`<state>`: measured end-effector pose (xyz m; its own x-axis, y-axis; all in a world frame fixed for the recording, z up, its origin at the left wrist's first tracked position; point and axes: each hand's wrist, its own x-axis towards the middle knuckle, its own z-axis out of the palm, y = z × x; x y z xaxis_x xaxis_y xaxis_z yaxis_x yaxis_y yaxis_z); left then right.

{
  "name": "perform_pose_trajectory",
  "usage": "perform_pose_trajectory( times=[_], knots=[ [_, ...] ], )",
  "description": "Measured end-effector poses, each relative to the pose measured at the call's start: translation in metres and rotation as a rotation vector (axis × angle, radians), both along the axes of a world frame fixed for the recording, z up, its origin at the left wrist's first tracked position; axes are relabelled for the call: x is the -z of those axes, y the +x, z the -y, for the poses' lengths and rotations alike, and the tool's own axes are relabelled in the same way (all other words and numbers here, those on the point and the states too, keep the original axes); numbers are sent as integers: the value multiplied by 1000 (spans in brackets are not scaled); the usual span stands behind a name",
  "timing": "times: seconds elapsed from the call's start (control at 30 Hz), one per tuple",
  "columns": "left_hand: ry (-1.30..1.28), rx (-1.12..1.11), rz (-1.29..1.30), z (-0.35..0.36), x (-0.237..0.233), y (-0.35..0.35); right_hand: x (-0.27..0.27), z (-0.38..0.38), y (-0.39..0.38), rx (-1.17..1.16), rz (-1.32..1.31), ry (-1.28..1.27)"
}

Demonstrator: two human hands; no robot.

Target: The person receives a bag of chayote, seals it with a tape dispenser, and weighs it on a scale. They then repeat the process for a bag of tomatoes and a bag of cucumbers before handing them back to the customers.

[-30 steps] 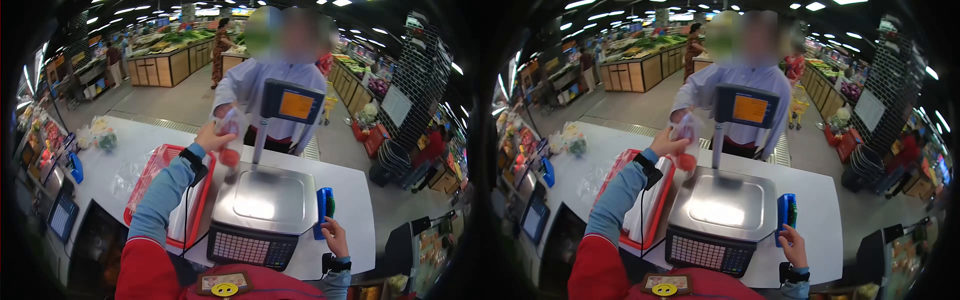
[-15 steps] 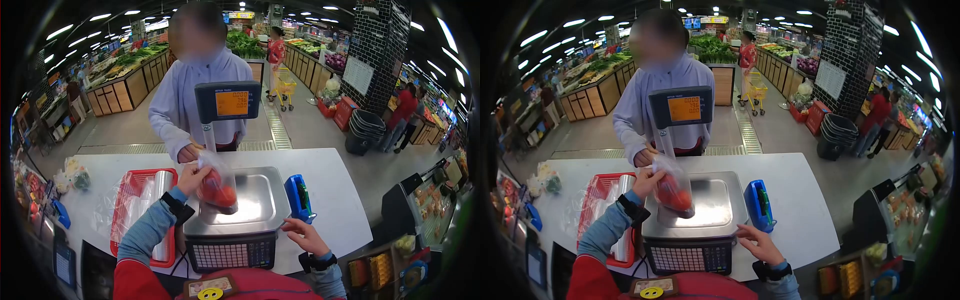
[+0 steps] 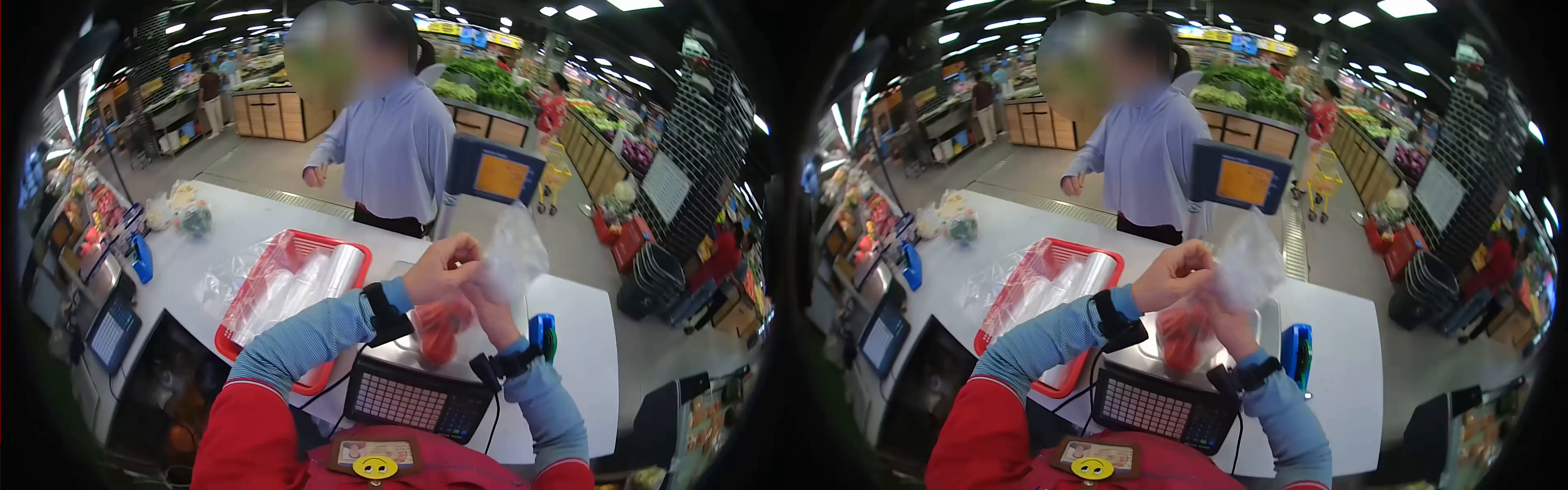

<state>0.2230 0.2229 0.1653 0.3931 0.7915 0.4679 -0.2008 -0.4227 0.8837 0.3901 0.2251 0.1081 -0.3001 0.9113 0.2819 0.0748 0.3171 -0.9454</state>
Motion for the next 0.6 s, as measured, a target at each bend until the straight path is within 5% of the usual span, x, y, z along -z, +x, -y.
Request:
perform_pose_trajectory(
  times=[0.13, 0.17, 0.23, 0.27, 0.33, 0.37, 0.43, 0.5, 0.53, 0.6],
  knots=[
    [513, -304, -381, 7, 14, -20, -45, 28, -1, 57, -197, -228],
    [667, -304, -522, 3, 35, -19, -46, 24, 1, -23, -66, 19],
    [282, 119, -1198, 28, 6, 3, -54, 25, -4, -120, 66, 266],
    [273, 105, -1199, 19, 33, 20, -63, 30, -11, -119, 220, 508],
    [634, -325, -549, -4, 106, 50, -91, 37, -14, -130, 491, 826],
    [635, -329, -550, 4, 92, 47, -99, 40, -5, -134, 490, 829],
    [-131, 11, -310, 36, 41, 39, -109, 41, 18, -126, 270, 378],
    [-199, -35, -227, 51, 26, 31, -102, 45, 45, -83, 51, 210],
    [-428, -120, -84, 55, 18, 27, -93, 49, 60, -37, -172, 31],
    [-749, -273, 148, 52, 17, 28, -52, 55, 85, 11, -188, -184]
  ],
)
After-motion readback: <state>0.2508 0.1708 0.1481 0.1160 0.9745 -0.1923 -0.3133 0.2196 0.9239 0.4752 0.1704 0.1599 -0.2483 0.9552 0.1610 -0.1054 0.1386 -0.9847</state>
